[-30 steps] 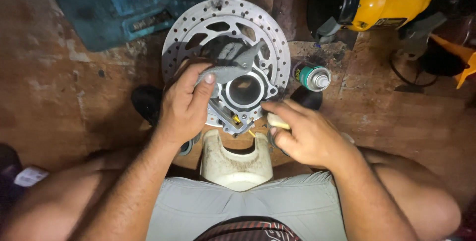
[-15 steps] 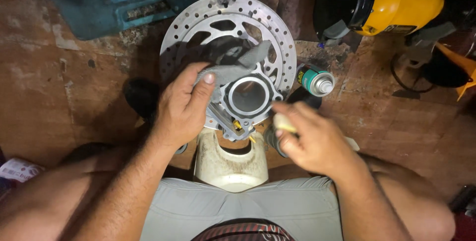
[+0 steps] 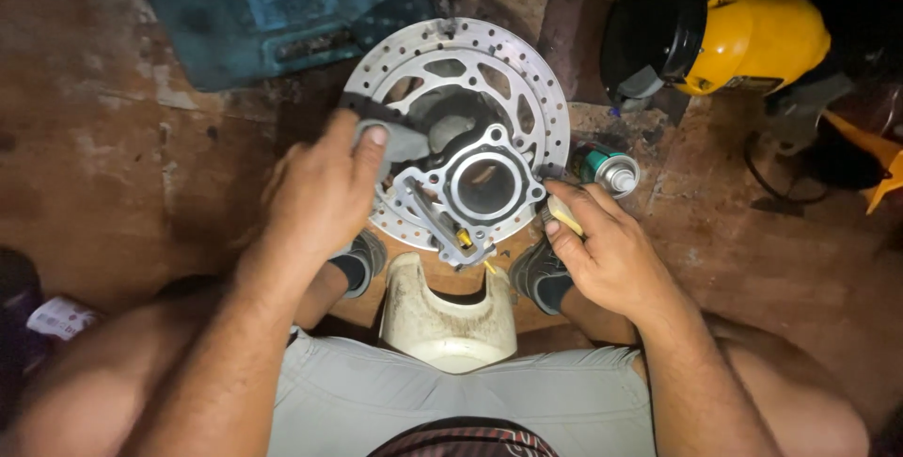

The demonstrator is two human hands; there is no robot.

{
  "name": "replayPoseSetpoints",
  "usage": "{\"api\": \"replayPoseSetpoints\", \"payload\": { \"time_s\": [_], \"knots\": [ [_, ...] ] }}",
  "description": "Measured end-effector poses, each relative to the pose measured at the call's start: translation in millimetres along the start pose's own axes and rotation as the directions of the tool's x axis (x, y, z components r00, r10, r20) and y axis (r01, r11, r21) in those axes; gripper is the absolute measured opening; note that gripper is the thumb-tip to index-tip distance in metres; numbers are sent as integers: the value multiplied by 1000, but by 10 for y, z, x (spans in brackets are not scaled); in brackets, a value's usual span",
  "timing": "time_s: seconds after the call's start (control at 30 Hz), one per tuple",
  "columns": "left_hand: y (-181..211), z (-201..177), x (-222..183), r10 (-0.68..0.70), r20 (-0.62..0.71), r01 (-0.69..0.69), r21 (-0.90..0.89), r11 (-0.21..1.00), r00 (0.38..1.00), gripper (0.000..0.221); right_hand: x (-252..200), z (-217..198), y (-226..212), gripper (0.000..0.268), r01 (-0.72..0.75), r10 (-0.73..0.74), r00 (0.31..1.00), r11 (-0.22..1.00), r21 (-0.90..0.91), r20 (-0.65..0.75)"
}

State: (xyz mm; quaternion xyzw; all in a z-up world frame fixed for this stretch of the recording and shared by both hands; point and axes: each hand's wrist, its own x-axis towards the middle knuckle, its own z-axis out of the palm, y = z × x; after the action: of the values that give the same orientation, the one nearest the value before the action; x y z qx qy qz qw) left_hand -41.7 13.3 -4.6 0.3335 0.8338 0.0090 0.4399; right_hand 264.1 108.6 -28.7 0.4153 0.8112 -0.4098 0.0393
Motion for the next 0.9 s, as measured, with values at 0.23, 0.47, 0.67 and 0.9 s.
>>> {"api": "replayPoseSetpoints", "payload": {
  "time_s": [0.23, 0.47, 0.67, 0.9],
  "knots": [
    [0, 7, -82, 109, -29, -109, 1, 994, 994, 42, -20, -83, -129, 46, -39, 40, 999, 997, -65, 13],
    [-57, -48, -153, 279, -159, -301, -136, 944, 947, 42, 0, -103, -253, 54, -217, 220, 975, 974, -67, 39],
    [-75, -85, -236, 301, -227, -339, -153, 928, 926, 44, -16, -101, -266, 48, -196, 198, 980, 975, -105, 1],
    [-103, -76, -243, 308, -150, -327, -129, 936, 939, 40, -55, -29, -237, 51, -93, 88, 995, 977, -190, -37]
  ]
}}
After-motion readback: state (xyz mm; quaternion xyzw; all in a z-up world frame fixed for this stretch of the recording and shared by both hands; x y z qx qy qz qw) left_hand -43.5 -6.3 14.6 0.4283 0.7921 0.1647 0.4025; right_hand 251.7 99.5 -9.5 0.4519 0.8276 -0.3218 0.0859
